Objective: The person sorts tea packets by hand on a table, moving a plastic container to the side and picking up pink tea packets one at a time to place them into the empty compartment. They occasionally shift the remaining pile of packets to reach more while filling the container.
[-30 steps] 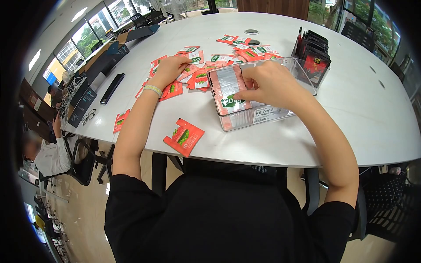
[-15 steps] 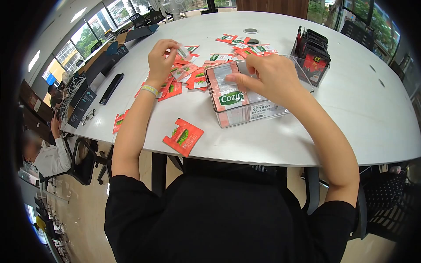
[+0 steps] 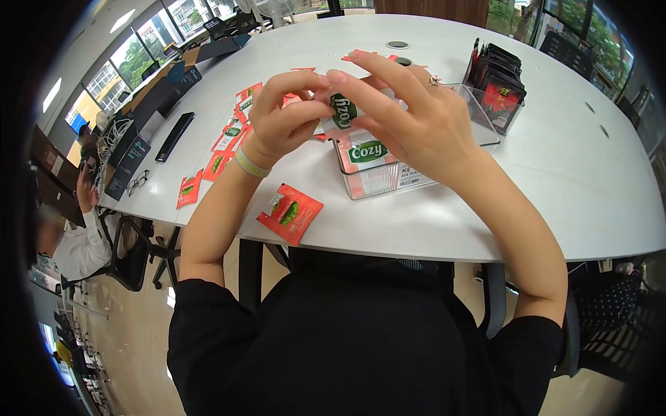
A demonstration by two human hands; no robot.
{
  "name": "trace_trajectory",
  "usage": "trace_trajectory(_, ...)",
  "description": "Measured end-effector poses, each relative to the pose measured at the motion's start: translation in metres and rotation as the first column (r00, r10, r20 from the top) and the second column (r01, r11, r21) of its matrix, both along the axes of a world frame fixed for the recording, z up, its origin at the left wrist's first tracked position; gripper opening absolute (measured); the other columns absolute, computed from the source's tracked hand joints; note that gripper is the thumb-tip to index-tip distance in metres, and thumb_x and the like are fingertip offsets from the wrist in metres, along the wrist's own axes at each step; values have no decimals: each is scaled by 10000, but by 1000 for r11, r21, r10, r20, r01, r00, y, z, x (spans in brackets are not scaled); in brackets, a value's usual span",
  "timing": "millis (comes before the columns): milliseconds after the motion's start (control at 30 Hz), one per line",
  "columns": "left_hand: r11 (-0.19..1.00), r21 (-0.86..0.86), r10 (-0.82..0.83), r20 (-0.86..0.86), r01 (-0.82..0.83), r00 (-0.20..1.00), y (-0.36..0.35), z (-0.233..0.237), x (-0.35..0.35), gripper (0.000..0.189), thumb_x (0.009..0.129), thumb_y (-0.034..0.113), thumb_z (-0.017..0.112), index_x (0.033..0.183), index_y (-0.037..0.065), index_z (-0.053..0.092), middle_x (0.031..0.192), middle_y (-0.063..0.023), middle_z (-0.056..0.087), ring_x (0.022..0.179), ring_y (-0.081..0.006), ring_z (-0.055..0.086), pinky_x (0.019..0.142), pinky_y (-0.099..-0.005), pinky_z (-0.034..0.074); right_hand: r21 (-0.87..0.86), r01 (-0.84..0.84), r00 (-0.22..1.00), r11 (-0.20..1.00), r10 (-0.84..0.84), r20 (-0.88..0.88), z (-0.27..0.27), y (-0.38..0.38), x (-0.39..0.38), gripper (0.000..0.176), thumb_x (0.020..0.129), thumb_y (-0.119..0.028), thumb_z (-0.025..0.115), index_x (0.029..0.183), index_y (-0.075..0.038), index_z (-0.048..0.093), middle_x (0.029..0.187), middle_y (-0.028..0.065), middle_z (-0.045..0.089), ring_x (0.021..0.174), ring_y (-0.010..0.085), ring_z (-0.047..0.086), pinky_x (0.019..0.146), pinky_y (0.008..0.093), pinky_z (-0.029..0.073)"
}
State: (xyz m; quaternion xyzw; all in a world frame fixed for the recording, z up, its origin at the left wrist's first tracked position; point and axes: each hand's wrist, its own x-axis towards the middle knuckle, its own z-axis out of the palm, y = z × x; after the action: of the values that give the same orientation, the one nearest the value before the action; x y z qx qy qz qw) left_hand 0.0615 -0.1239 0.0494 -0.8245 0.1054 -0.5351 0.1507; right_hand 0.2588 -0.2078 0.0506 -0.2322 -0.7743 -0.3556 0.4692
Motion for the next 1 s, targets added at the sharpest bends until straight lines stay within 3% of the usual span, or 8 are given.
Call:
trace_trajectory(167, 999, 38, -20, -2, 20, 1000, -1, 1, 0, 263, 679, -68, 689, 861, 114, 633, 974, -80, 597, 803, -184, 632, 556, -230, 538, -58, 175, 979, 983, -168, 115, 2, -8, 7, 343, 671, -114, 717, 1004, -143, 643, 908, -13, 632, 681, 141, 561, 509, 250, 458)
trace_trajectory(300, 991, 34, 126, 136, -132, 983, 12, 5, -1, 227, 728, -4, 695, 923, 88, 625, 938, -79, 622, 738, -163, 639, 568, -250, 533, -202, 47, 999, 978, -41, 33, 5, -6, 12, 212, 709, -76, 696, 905, -109, 623, 757, -15, 617, 626, 114, 544, 516, 236, 447)
trace_trajectory(367, 968, -137, 224, 86, -211, 971, 24, 8, -11, 194, 752, 21, 678, 929, 85, 627, 924, -62, 634, 731, -153, 638, 566, -244, 525, -770, -151, 965, 620, -75, -250, 15, -16, 13, 110, 771, -63, 665, 812, -55, 563, 700, 4, 593, 602, 84, 547, 536, 223, 442)
trace_trajectory(467, 861, -353, 389, -8, -366, 921, 46, 7, -28, 110, 833, 129, 614, 931, 84, 634, 875, -22, 659, 695, -134, 629, 554, -235, 498, -766, -554, 817, 325, 34, -576, 18, -9, 24, 114, 817, -60, 628, 767, -31, 529, 673, 14, 582, 608, 67, 560, 556, 207, 442)
trace_trajectory(533, 661, -448, 574, -214, -602, 790, 62, 0, -39, 148, 851, 223, 599, 909, 94, 644, 864, -23, 660, 691, -138, 628, 571, -257, 492, -778, -573, 806, 257, 1, -593, 23, -8, 32, 139, 813, -47, 619, 733, -38, 505, 669, 19, 579, 630, 74, 572, 565, 211, 454)
trace_trajectory(633, 499, -459, 613, -414, -736, 673, 80, -13, -54, 264, 856, 337, 582, 882, 86, 661, 865, -45, 662, 739, -168, 636, 643, -300, 488, -908, -404, 913, -111, 6, -407, 23, -5, 41, 165, 774, -49, 651, 694, -32, 509, 627, 6, 550, 594, 68, 542, 549, 211, 438)
trace_trajectory(733, 343, -461, 560, -599, -819, 572, 91, -24, -63, 328, 845, 385, 592, 895, 72, 673, 877, -67, 666, 786, -189, 638, 690, -320, 486, -994, -112, 989, -9, 96, -112, 4, 3, 36, 191, 749, -67, 685, 666, -17, 521, 629, 5, 565, 541, 65, 483, 514, 225, 396)
trace_trajectory(1000, 198, -427, 416, -778, -882, 470, 88, -27, -65, 574, 749, 554, 646, 1014, 45, 653, 999, -140, 649, 947, -250, 614, 799, -342, 473, -999, -9, 999, -48, -42, -7, 6, 0, 28, 223, 721, -109, 724, 572, 3, 601, 498, -6, 490, 485, 70, 415, 467, 267, 318)
